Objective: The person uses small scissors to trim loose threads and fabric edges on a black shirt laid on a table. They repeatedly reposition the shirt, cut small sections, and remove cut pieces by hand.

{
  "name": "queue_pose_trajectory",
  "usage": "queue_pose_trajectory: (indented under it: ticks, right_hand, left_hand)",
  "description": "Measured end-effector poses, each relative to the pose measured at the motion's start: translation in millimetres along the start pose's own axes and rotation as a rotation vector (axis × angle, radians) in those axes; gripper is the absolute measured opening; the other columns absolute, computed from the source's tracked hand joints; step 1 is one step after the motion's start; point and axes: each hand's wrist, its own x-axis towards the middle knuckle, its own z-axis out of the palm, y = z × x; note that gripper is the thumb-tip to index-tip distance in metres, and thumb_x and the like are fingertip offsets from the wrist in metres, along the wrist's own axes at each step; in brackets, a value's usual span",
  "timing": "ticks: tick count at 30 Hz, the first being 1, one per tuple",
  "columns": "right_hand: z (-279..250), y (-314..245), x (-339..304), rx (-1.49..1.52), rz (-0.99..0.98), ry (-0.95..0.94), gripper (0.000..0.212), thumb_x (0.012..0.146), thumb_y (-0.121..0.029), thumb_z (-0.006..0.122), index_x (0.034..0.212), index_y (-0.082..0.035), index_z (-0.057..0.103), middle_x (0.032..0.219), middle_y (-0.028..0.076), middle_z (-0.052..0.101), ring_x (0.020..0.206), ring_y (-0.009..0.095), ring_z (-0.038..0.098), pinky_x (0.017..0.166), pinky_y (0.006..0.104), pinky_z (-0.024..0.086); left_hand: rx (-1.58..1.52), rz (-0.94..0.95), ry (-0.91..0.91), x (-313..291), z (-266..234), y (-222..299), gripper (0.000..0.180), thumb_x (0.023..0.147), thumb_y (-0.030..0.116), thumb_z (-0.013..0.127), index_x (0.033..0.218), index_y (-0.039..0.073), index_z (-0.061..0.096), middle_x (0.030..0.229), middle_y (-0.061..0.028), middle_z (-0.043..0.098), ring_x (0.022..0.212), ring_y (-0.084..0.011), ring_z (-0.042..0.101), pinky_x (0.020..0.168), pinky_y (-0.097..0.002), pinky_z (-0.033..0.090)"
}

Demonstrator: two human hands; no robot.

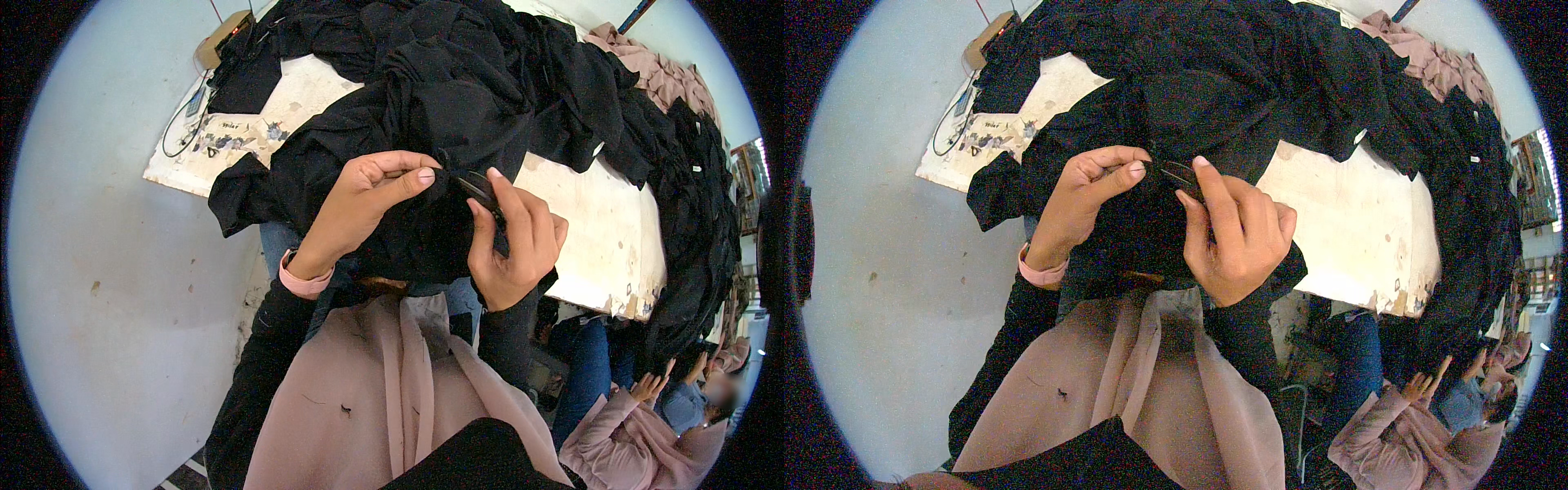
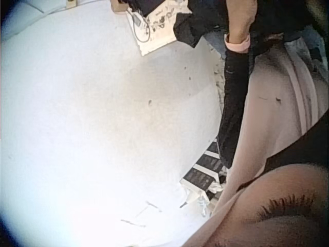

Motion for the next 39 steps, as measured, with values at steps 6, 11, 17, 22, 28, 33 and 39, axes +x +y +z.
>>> queue_pose_trajectory:
  ticks: [6,11,17,22,28,33,39]
  right_hand:
    - [3.8,-9.3,0.4,0.296,0.224,-0.150,0.021,0.078,-0.001,0.075,0.098,-0.006,0.071,0.081,0.006,0.063,0.068,0.019,0.059,0.060,0.0311,0.040]
    - [11.1,-2.2,0.0,0.698,0.537,-0.131,0.011,0.086,0.001,0.070,0.097,0.001,0.067,0.081,0.007,0.060,0.070,0.011,0.054,0.064,0.0250,0.039]
    - [-8.0,4.1,1.8,0.369,0.389,-0.162,0.023,0.079,-0.009,0.076,0.101,-0.006,0.068,0.084,0.007,0.063,0.068,0.018,0.058,0.065,0.0312,0.038]
    - [-8.3,14.5,8.3,0.085,0.000,-0.140,0.035,0.072,-0.015,0.081,0.106,-0.014,0.073,0.091,-0.001,0.069,0.074,0.016,0.059,0.074,0.0318,0.034]
    - [-2.6,14.3,9.4,0.003,-0.058,-0.160,0.036,0.072,-0.018,0.082,0.107,-0.017,0.074,0.090,-0.005,0.069,0.072,0.014,0.056,0.073,0.0313,0.035]
    - [1.2,13.3,10.8,-0.010,-0.070,-0.147,0.034,0.073,-0.020,0.082,0.106,-0.018,0.075,0.091,-0.006,0.069,0.071,0.013,0.056,0.072,0.0313,0.035]
    - [-3.7,15.9,2.5,0.181,0.148,-0.091,0.030,0.075,-0.014,0.082,0.103,-0.012,0.073,0.091,0.001,0.069,0.073,0.014,0.057,0.071,0.0305,0.039]
  left_hand:
    - [-0.126,0.007,-0.124,-4.1,10.5,-5.4,0.023,0.094,0.008,0.069,0.113,-0.003,0.069,0.102,-0.0067,0.072,0.097,-0.0088,0.065,0.087,-0.0218,0.051]
    - [0.022,0.061,-0.067,-3.9,7.4,-6.0,0.021,0.093,0.008,0.069,0.111,-0.003,0.069,0.103,-0.0072,0.072,0.098,-0.0096,0.066,0.087,-0.0218,0.051]
    - [-0.027,0.011,-0.027,-2.4,-0.5,-5.0,0.024,0.094,0.014,0.070,0.111,-0.002,0.070,0.100,-0.0032,0.070,0.091,-0.0061,0.062,0.083,-0.0199,0.048]
    - [-0.051,-0.007,-0.025,0.1,-2.3,-5.5,0.026,0.094,0.019,0.070,0.112,-0.001,0.070,0.097,0.0000,0.069,0.087,-0.0036,0.058,0.079,-0.0182,0.044]
    - [-0.074,-0.053,-0.054,0.9,-4.5,-6.0,0.025,0.094,0.020,0.071,0.111,0.001,0.069,0.096,0.0022,0.068,0.085,-0.0031,0.057,0.078,-0.0187,0.044]
    - [-0.076,-0.045,-0.056,0.9,-4.8,-6.1,0.025,0.094,0.020,0.070,0.111,0.002,0.069,0.096,0.0025,0.068,0.085,-0.0033,0.057,0.079,-0.0187,0.044]
    - [-0.034,-0.021,-0.084,-5.7,-2.3,-10.2,0.021,0.096,0.016,0.068,0.111,0.002,0.069,0.098,0.0014,0.068,0.090,-0.0048,0.058,0.082,-0.0209,0.045]
